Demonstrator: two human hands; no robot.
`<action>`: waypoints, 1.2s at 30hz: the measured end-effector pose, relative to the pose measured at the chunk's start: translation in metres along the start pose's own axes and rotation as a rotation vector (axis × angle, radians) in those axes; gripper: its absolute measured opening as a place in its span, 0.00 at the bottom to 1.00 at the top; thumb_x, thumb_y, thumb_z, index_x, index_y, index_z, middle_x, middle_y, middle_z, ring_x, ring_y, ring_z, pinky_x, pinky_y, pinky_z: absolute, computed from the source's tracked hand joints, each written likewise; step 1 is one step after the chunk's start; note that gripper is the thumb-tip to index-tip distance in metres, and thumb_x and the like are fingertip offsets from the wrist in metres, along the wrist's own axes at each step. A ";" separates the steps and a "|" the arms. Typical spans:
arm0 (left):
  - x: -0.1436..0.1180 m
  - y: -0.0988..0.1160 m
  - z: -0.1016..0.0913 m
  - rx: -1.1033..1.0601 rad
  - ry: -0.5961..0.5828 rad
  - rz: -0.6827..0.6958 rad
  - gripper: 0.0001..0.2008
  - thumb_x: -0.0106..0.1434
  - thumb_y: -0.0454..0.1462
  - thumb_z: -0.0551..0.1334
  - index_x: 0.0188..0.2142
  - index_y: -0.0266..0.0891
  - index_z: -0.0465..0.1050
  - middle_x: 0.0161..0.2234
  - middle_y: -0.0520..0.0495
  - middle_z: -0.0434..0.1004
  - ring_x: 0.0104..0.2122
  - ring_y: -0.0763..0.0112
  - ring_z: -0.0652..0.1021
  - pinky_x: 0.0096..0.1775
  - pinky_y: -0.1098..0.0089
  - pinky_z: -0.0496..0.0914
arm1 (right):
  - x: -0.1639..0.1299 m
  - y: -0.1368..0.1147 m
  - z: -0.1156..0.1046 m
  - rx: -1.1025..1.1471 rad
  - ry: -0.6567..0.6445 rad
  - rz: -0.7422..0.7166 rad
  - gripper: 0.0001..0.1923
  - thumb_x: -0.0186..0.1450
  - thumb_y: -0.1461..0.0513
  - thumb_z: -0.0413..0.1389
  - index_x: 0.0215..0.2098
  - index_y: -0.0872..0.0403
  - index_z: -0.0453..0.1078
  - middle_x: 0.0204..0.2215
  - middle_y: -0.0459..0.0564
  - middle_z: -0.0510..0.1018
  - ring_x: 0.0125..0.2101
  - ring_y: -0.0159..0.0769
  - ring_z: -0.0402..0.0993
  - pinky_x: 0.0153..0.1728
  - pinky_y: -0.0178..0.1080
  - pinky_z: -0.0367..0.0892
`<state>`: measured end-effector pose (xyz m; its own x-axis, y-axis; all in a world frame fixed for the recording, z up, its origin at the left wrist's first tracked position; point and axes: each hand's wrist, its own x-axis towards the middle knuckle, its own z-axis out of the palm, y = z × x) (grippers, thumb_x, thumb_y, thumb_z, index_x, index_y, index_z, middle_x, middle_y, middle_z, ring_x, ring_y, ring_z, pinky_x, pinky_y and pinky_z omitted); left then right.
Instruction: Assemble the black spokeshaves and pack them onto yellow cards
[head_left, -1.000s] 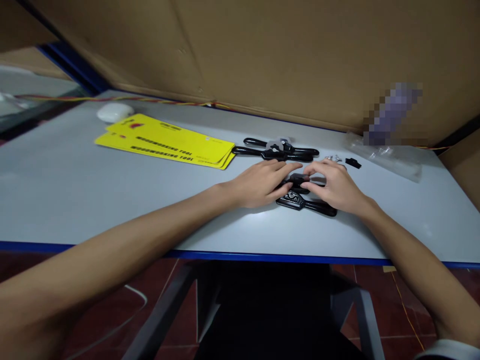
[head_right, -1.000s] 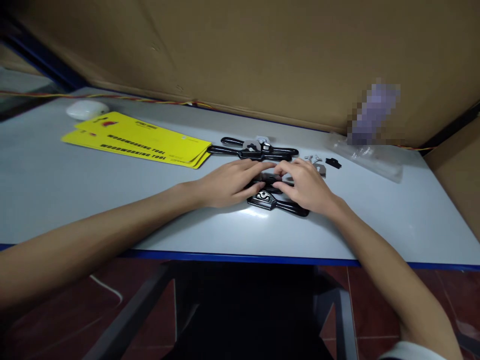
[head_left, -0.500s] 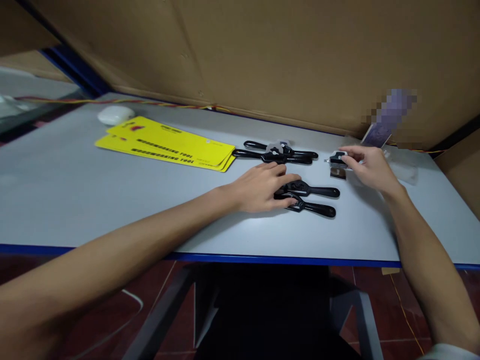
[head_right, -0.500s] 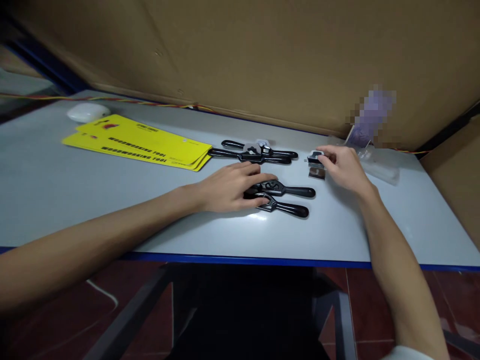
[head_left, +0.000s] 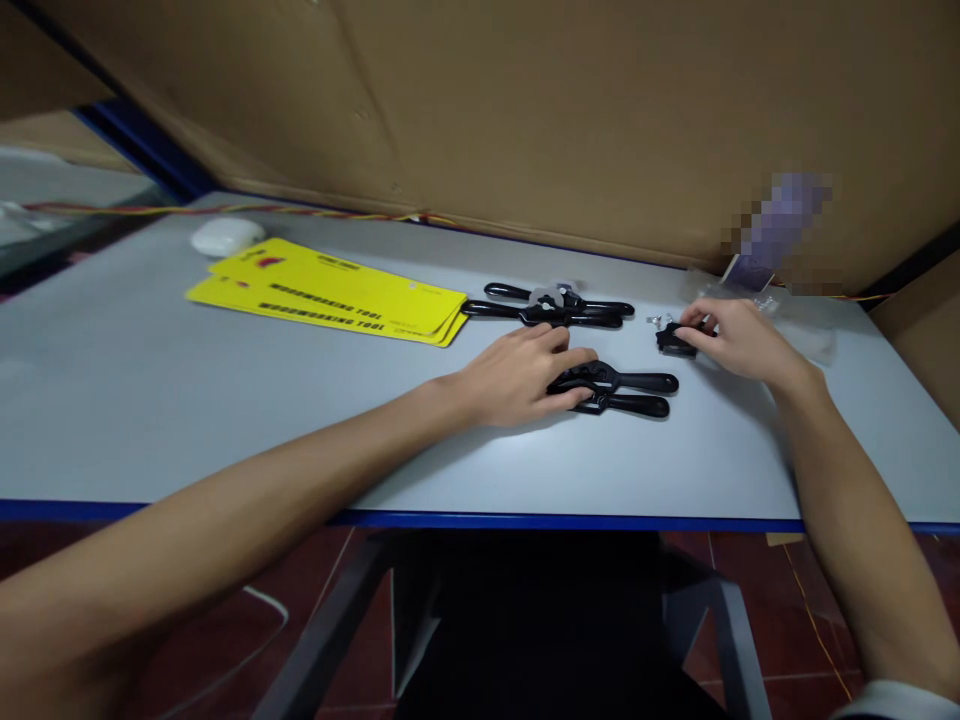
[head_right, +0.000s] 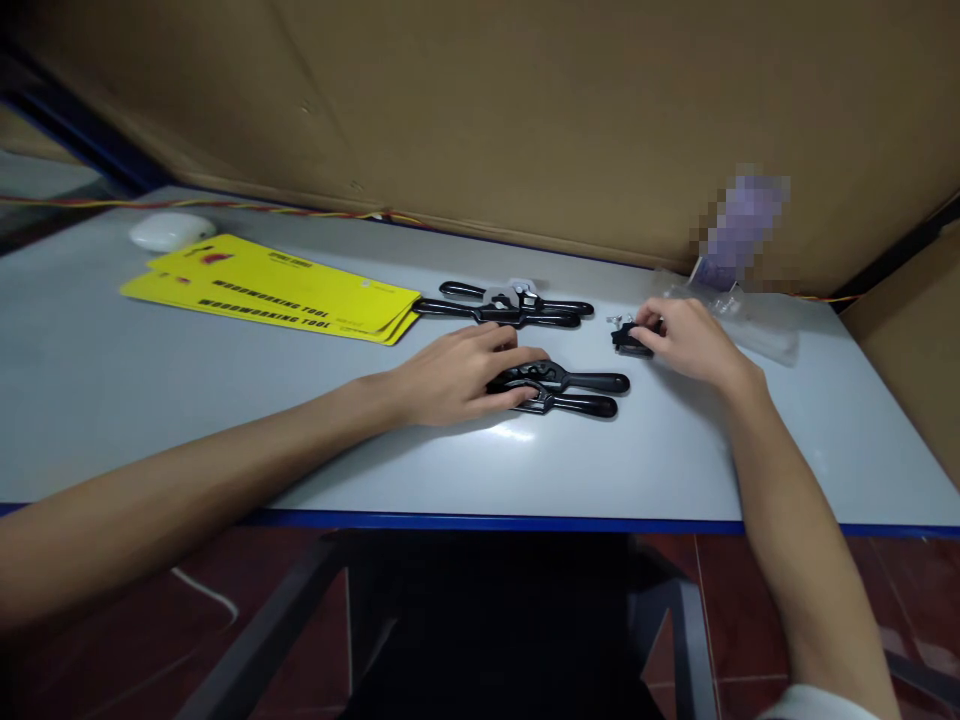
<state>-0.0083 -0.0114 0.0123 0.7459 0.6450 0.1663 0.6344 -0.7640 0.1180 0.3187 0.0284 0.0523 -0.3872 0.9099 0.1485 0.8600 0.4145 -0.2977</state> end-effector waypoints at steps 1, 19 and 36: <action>0.000 0.000 0.000 0.001 0.002 0.000 0.28 0.76 0.53 0.49 0.62 0.40 0.74 0.41 0.40 0.74 0.41 0.55 0.75 0.48 0.55 0.72 | 0.000 0.001 0.000 -0.016 0.002 -0.010 0.10 0.68 0.55 0.59 0.39 0.51 0.80 0.34 0.51 0.84 0.32 0.43 0.77 0.36 0.44 0.65; 0.001 0.000 -0.002 0.015 -0.016 0.014 0.30 0.76 0.52 0.48 0.62 0.37 0.74 0.42 0.38 0.75 0.41 0.53 0.74 0.48 0.53 0.72 | 0.002 0.008 0.006 0.064 -0.163 0.039 0.12 0.67 0.52 0.61 0.44 0.49 0.76 0.30 0.46 0.78 0.29 0.40 0.72 0.33 0.42 0.64; 0.001 0.000 -0.004 0.074 -0.022 0.068 0.28 0.75 0.48 0.48 0.61 0.34 0.74 0.42 0.37 0.75 0.42 0.53 0.75 0.47 0.54 0.72 | 0.007 0.019 0.000 0.136 0.232 0.167 0.13 0.63 0.60 0.61 0.46 0.51 0.82 0.35 0.51 0.83 0.34 0.43 0.77 0.43 0.48 0.71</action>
<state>-0.0085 -0.0104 0.0165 0.7918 0.5923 0.1494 0.5945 -0.8034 0.0341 0.3327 0.0426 0.0480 -0.1445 0.9450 0.2933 0.8470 0.2714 -0.4570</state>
